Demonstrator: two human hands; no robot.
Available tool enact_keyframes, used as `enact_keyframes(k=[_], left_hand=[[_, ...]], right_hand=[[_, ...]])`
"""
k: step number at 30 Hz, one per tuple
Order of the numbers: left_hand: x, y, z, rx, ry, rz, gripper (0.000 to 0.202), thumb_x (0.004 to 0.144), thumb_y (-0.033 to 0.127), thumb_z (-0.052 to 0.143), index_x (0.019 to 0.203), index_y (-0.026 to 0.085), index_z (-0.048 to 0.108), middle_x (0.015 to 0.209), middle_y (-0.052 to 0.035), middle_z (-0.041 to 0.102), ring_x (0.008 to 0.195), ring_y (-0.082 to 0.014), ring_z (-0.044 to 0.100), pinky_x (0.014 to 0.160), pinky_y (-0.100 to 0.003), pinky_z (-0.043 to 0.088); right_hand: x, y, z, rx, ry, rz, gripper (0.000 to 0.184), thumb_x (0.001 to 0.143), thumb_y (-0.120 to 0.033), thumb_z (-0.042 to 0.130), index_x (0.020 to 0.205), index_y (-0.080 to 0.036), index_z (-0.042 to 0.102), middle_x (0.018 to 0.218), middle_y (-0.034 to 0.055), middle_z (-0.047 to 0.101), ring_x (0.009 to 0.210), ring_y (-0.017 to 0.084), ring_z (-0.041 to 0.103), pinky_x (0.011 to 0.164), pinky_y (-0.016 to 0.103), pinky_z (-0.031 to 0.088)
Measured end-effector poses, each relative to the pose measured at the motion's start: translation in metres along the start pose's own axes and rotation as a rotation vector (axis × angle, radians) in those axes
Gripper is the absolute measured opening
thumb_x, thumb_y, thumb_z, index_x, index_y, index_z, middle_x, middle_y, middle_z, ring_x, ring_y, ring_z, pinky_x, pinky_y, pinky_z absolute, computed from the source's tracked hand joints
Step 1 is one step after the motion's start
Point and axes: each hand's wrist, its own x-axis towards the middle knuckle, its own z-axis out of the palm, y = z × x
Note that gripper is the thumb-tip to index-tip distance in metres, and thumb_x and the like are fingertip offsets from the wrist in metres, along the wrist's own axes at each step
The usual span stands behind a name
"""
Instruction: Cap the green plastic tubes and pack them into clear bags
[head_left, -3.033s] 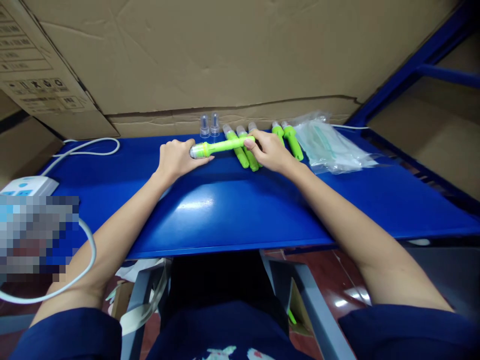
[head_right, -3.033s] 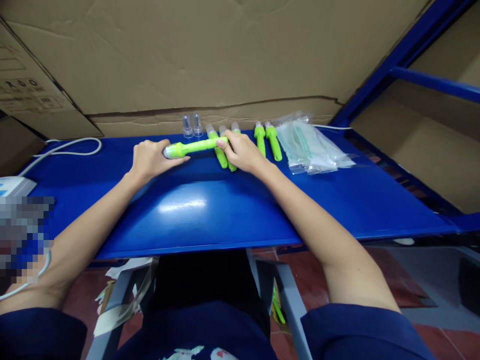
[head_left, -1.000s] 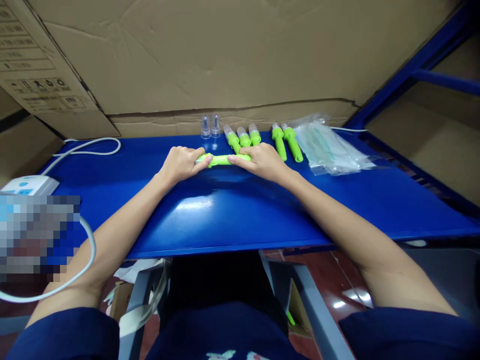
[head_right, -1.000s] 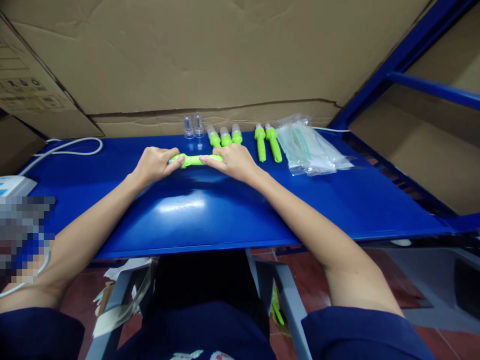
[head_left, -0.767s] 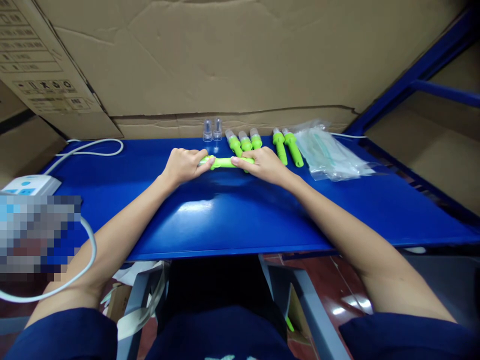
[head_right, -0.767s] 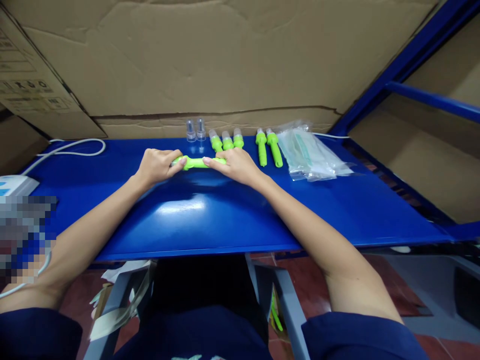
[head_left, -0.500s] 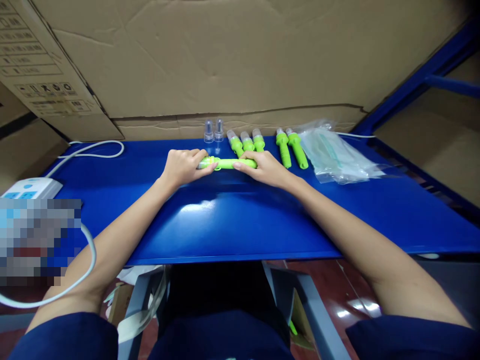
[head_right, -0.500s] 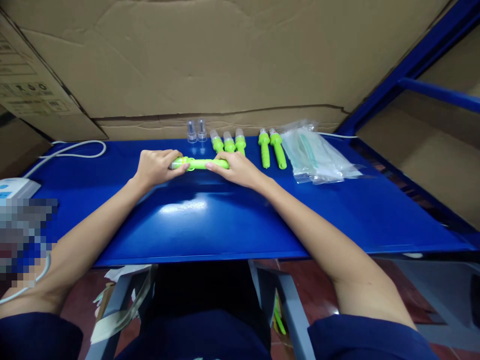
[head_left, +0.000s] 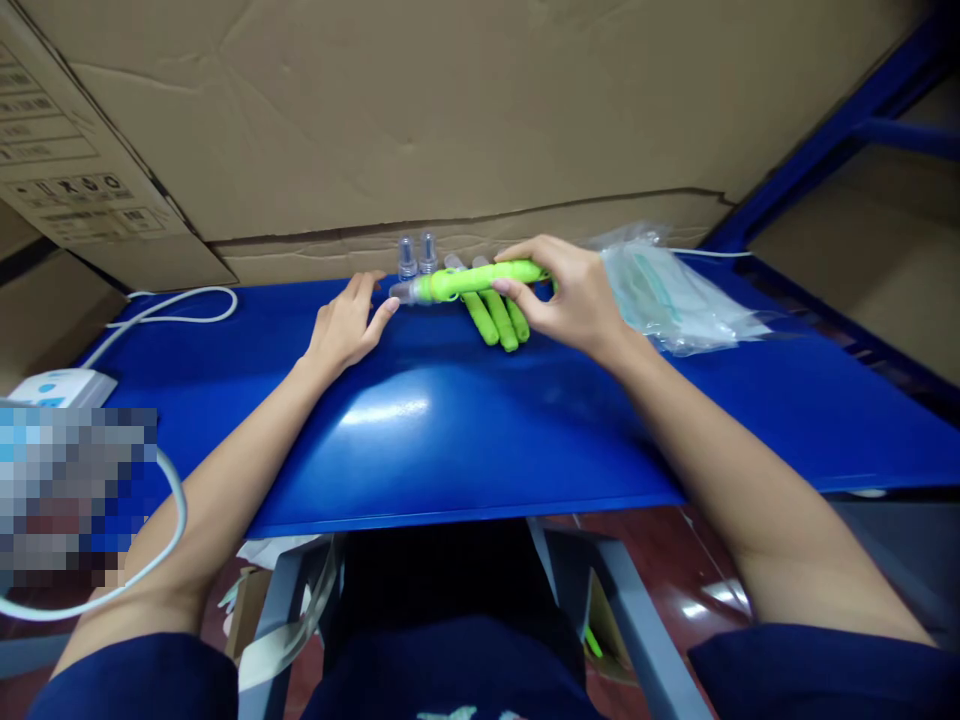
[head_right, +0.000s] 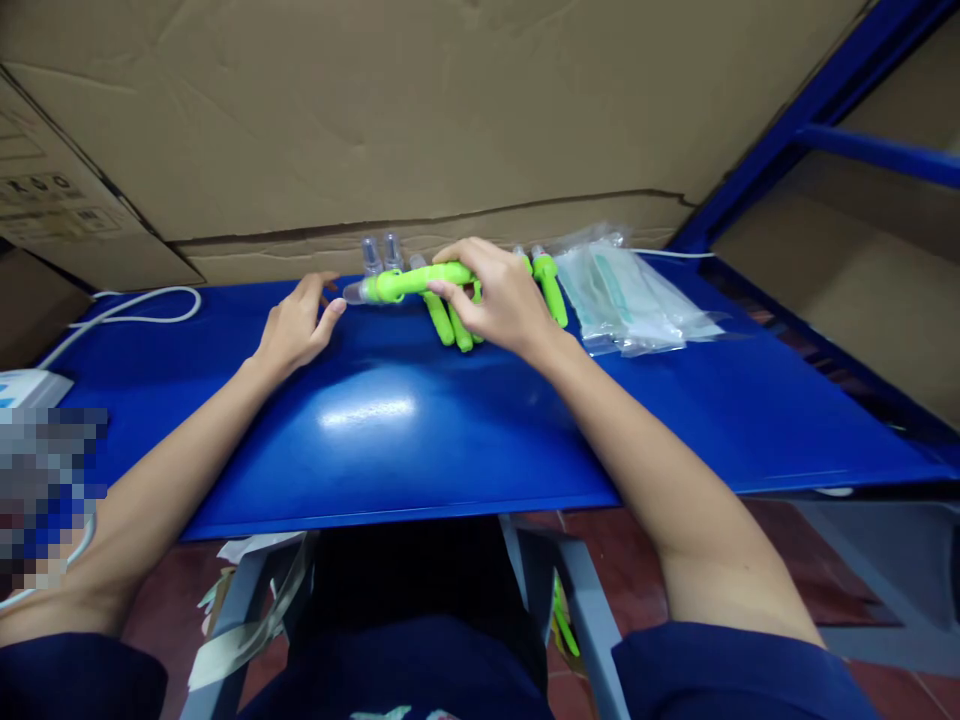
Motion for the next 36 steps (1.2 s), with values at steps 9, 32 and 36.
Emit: enact_keyframes(k=[9, 32, 36], left_hand=[[0.001, 0.001, -0.002, 0.025, -0.047, -0.069, 0.067, 0.114, 0.061, 0.024, 0.158, 0.018, 0.052, 0.155, -0.0192, 0.067, 0.134, -0.0341, 0.072, 0.110, -0.047, 0.058], [0.001, 0.012, -0.008, 0.069, -0.116, -0.105, 0.064, 0.113, 0.051, 0.029, 0.159, 0.013, 0.052, 0.160, -0.0180, 0.065, 0.143, -0.0361, 0.067, 0.116, -0.049, 0.056], [0.000, 0.012, -0.008, 0.075, -0.111, -0.102, 0.063, 0.114, 0.052, 0.028, 0.158, 0.015, 0.054, 0.160, -0.0173, 0.065, 0.142, -0.0356, 0.067, 0.116, -0.048, 0.056]], right_hand=[[0.007, 0.022, -0.041, -0.301, 0.020, 0.237, 0.046, 0.110, -0.057, 0.051, 0.124, -0.020, 0.073, 0.119, 0.0177, 0.080, 0.111, 0.034, 0.073, 0.101, 0.050, 0.056], [0.013, 0.026, -0.039, -0.510, -0.015, 0.704, 0.048, 0.113, -0.050, 0.049, 0.134, -0.017, 0.078, 0.129, 0.0251, 0.079, 0.128, 0.043, 0.071, 0.104, 0.052, 0.053], [0.010, 0.028, -0.029, -0.508, -0.064, 0.633, 0.052, 0.112, -0.052, 0.048, 0.134, -0.015, 0.078, 0.127, 0.0252, 0.079, 0.125, 0.043, 0.073, 0.097, 0.052, 0.055]])
